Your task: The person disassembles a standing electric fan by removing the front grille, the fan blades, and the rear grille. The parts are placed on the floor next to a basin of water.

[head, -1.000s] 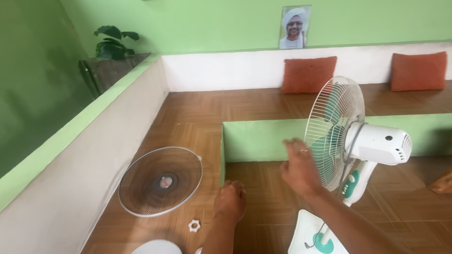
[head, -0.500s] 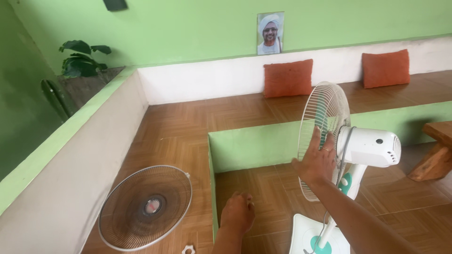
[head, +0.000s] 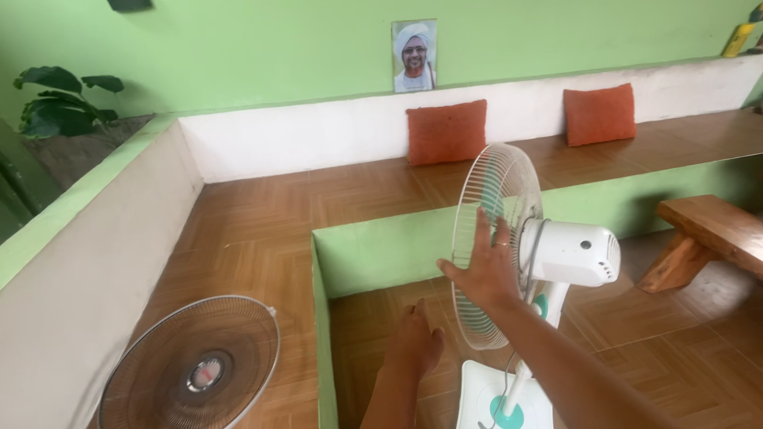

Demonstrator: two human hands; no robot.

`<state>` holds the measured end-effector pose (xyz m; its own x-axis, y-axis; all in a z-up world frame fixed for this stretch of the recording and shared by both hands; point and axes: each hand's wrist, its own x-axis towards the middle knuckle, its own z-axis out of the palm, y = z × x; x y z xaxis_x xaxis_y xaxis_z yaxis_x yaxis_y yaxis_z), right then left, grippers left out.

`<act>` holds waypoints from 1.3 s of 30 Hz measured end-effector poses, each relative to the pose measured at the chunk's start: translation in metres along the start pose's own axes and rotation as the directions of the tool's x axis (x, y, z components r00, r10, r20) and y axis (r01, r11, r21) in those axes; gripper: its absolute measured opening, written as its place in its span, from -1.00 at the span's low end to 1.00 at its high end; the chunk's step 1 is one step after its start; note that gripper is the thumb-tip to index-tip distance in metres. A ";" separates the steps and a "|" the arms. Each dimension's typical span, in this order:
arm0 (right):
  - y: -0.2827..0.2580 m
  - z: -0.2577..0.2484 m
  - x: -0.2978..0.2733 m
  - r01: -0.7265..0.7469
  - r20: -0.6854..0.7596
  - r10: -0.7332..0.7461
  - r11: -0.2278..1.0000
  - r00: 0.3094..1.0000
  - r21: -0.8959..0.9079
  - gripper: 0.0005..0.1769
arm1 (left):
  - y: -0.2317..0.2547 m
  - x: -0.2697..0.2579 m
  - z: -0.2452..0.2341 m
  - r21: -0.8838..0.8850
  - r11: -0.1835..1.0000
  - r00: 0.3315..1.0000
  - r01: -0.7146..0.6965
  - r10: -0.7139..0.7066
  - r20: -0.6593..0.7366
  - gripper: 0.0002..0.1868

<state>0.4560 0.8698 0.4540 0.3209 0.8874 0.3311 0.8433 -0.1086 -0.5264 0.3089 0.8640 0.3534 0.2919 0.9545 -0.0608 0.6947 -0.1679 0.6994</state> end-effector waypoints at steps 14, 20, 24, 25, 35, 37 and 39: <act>0.026 -0.007 0.016 -0.103 0.124 0.118 0.987 0.985 -0.121 0.23 | 0.063 0.011 0.031 -0.225 0.974 0.992 -0.002 0.030 0.123 -0.27; 0.055 -0.026 0.028 -0.139 -0.116 0.127 0.985 0.985 -0.103 0.12 | 0.097 0.033 0.077 -0.147 0.962 0.962 -0.232 0.249 0.109 -0.65; 0.084 -0.050 0.036 -0.190 -0.197 0.170 0.978 0.966 -0.091 0.08 | 0.133 0.026 0.104 -0.238 0.913 0.929 -0.330 0.359 0.087 -0.67; 0.091 -0.055 0.039 -0.152 -0.210 0.123 0.980 0.970 -0.128 0.04 | 0.142 0.026 0.106 -0.243 0.901 0.915 -0.360 0.392 0.097 -0.66; 0.143 -0.157 0.065 0.361 0.170 -0.342 0.928 0.924 -0.093 0.02 | 0.221 0.021 0.152 -0.285 0.737 0.708 -0.613 0.673 0.215 -0.39; 0.138 -0.152 0.066 0.403 0.207 -0.386 0.914 0.899 -0.044 0.02 | 0.212 0.030 0.153 -0.242 0.752 0.712 -0.614 0.659 0.242 -0.40; 0.132 -0.146 0.069 0.481 0.203 -0.470 0.876 0.859 -0.008 0.01 | 0.194 0.040 0.144 -0.220 0.790 0.741 -0.572 0.613 0.274 -0.41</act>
<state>0.6523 0.8510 0.5219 -0.2081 0.9043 0.3728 0.8972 0.3283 -0.2954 0.5499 0.8346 0.3839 0.8222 0.5372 0.1882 0.2377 -0.6245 0.7440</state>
